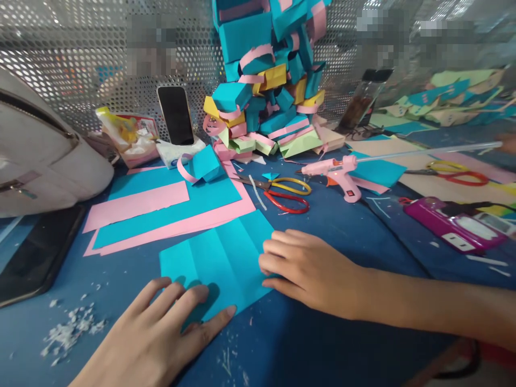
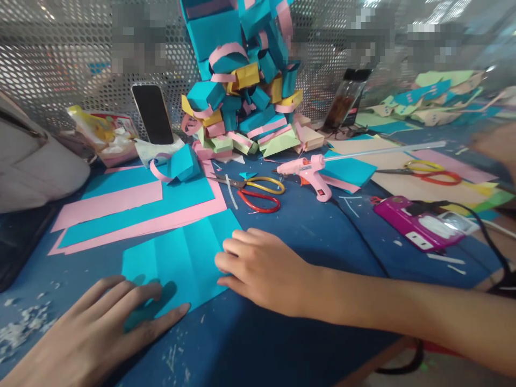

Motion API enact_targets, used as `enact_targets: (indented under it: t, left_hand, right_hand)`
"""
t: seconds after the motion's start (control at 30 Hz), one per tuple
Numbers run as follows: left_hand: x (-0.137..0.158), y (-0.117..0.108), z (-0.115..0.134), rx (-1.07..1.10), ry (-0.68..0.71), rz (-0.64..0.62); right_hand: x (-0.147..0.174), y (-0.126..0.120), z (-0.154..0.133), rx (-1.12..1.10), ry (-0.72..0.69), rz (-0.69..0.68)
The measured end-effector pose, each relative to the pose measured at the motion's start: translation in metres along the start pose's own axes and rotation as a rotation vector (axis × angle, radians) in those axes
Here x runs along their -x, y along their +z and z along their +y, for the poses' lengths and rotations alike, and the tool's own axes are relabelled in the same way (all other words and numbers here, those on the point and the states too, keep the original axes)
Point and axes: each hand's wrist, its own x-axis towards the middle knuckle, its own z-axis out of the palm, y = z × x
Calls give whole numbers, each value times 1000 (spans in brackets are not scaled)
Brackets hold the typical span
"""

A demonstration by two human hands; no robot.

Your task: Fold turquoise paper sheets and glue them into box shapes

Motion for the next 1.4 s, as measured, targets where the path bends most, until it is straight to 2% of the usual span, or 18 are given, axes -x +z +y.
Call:
enact_targets:
  t: [0.13,0.33,0.53,0.73,0.83,0.93,1.03,1.1,1.17,1.3,1.4]
  left_hand:
    - [-1,1,0,9,-10,14]
    - [-1,6,2,114,-79,86]
    - [-1,6,1,113,-84,117]
    - [1,5,0,57,-21,42]
    - [2,3,-1,44,-44,49]
    - [4,1,-3,155,-71,24]
    - [9,0,-4,378,-206,5]
    - [13,-1,-4,500,-326,3]
    - [15,-3,-3,562,-371,-15]
    - [17,-9,-1,494,-319,-10]
    - [17,-14,4,437,-324,13]
  right_hand:
    - [-2,9,6,-15,-37,-32]
    - [7,16,13,102,-67,54]
    - [21,18,20,213,20,94]
    - [33,13,28,259,132,60]
    - [37,9,26,229,159,99]
    - [41,5,22,205,118,203]
    - [44,-1,20,101,76,255]
    - [44,-5,19,-23,77,218]
    - [40,-10,20,-137,74,164]
    - [22,-14,18,-268,12,48]
    - [7,-10,13,-268,-53,-25]
